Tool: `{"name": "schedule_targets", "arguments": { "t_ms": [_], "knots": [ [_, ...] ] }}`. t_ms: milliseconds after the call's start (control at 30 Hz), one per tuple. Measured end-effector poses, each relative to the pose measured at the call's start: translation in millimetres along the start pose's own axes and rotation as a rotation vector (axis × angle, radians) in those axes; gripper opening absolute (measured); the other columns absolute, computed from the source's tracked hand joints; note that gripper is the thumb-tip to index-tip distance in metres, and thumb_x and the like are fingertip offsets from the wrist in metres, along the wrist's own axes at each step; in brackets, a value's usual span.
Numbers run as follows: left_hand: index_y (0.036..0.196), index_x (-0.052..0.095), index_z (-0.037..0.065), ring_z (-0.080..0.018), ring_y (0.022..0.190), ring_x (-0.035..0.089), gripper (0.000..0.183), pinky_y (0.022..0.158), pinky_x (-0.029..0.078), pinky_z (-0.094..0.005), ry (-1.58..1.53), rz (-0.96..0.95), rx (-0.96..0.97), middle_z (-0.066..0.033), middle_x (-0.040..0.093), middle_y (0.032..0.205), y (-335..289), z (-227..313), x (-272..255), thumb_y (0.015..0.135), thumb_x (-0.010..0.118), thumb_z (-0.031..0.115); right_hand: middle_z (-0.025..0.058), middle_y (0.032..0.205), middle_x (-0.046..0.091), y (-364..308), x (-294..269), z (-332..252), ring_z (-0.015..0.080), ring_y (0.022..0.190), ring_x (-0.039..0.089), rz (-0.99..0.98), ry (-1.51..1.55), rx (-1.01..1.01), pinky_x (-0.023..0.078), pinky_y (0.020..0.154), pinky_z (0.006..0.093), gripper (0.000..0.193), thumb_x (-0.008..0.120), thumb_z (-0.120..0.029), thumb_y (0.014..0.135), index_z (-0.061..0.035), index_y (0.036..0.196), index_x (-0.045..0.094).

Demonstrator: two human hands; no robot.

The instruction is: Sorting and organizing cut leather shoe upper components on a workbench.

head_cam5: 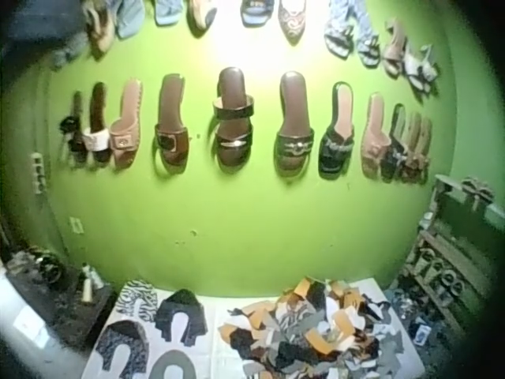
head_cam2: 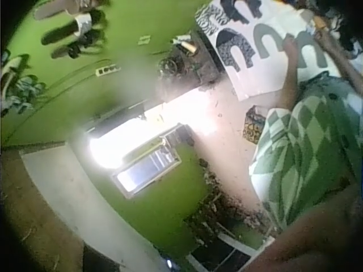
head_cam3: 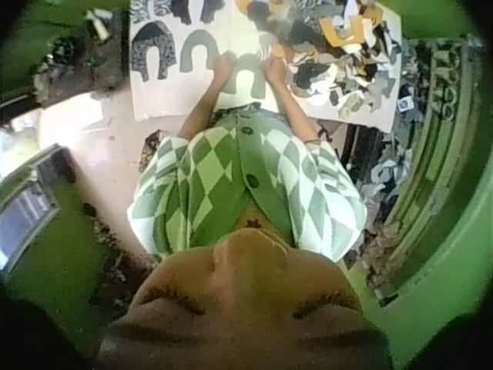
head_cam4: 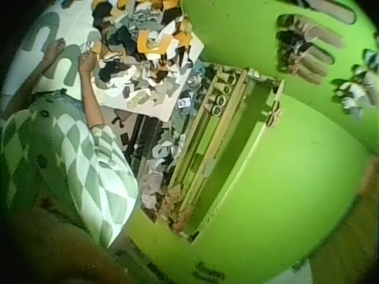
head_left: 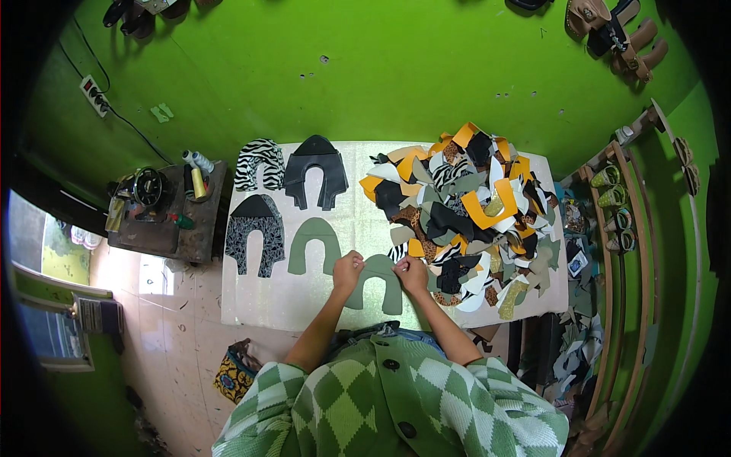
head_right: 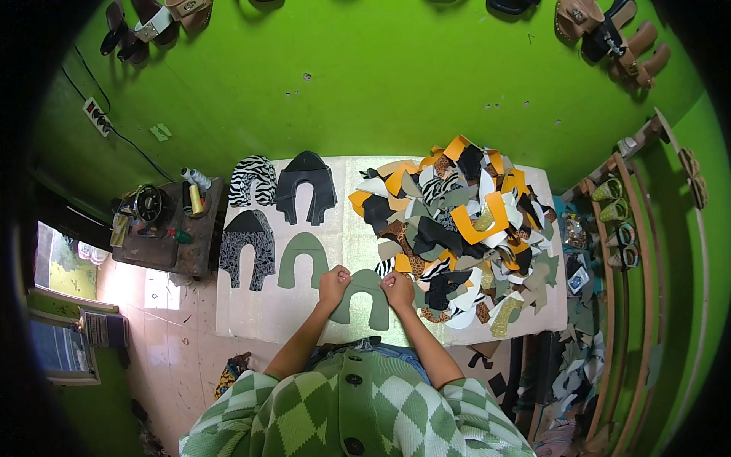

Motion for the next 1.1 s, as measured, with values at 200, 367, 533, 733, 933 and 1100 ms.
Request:
{"name": "schedule_targets", "arguments": {
  "t_ms": [200,367,533,733,933,1100],
  "knots": [
    [0.093,0.060,0.004,-0.0274,0.077,0.063,0.019,0.069,0.049,-0.0356,0.047,-0.020,0.051,-0.0131,0.063,0.089,-11.6,23.8,-3.3,0.075,0.066,0.005,0.0086,0.077,0.058,-8.2,-9.4,-16.9,0.0193,0.063,0.057,0.026,0.004,-0.128,0.045,0.060,0.0300,0.017,0.071,-0.009,0.071,-0.0018,0.083,0.062],
    [0.103,0.057,0.004,-0.0269,0.104,0.054,0.028,0.083,0.044,-0.0379,0.298,0.010,0.332,-0.0108,0.058,0.108,-41.1,60.8,-5.8,0.075,0.059,0.002,0.0128,0.088,0.055,-30.0,-14.5,-44.5,0.0268,0.080,0.057,0.026,-0.037,-0.365,0.046,0.071,0.0345,0.019,0.060,0.003,0.072,-0.0015,0.091,0.061],
    [0.112,0.057,0.005,-0.0266,0.114,0.050,0.037,0.084,0.044,-0.0374,0.474,-0.062,0.425,-0.0114,0.054,0.118,-63.1,57.6,11.9,0.074,0.056,0.004,0.0135,0.095,0.054,-51.4,3.8,-56.9,0.0323,0.093,0.053,-0.066,-0.180,-0.495,0.045,0.079,0.0388,0.030,0.056,0.006,0.071,-0.0016,0.100,0.059],
    [0.122,0.051,0.005,-0.0290,0.127,0.039,0.050,0.090,0.041,-0.0382,0.663,-0.130,0.427,-0.0157,0.044,0.133,-73.7,52.9,22.0,0.073,0.057,0.011,0.0140,0.097,0.054,-49.4,11.2,-54.1,0.0345,0.094,0.053,-0.130,-0.155,-0.490,0.045,0.082,0.0394,0.033,0.057,0.005,0.072,-0.0005,0.104,0.058],
    [0.127,0.046,0.003,-0.0370,0.125,0.038,0.057,0.091,0.041,-0.0438,0.602,-0.109,0.353,-0.0236,0.039,0.134,-70.7,39.3,15.0,0.074,0.061,0.015,0.0180,0.096,0.052,-32.2,-11.6,-32.4,0.0354,0.092,0.054,0.081,-0.055,-0.259,0.044,0.081,0.0394,0.031,0.060,0.000,0.076,0.0007,0.107,0.057],
    [0.128,0.043,0.001,-0.0369,0.125,0.038,0.059,0.092,0.041,-0.0442,0.615,-0.137,0.350,-0.0240,0.038,0.135,-73.4,39.5,15.1,0.074,0.061,0.016,0.0152,0.084,0.058,-15.2,4.5,-8.9,0.0261,0.077,0.060,0.056,0.062,-0.146,0.047,0.070,0.0332,0.022,0.063,-0.002,0.076,0.0023,0.097,0.062]
  ]
}}
Point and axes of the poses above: each hand's wrist, its own y-axis towards the middle knuckle, its own x-axis out of the palm, z = x × y, the point moved 10 cm from there along y, towards the middle knuckle
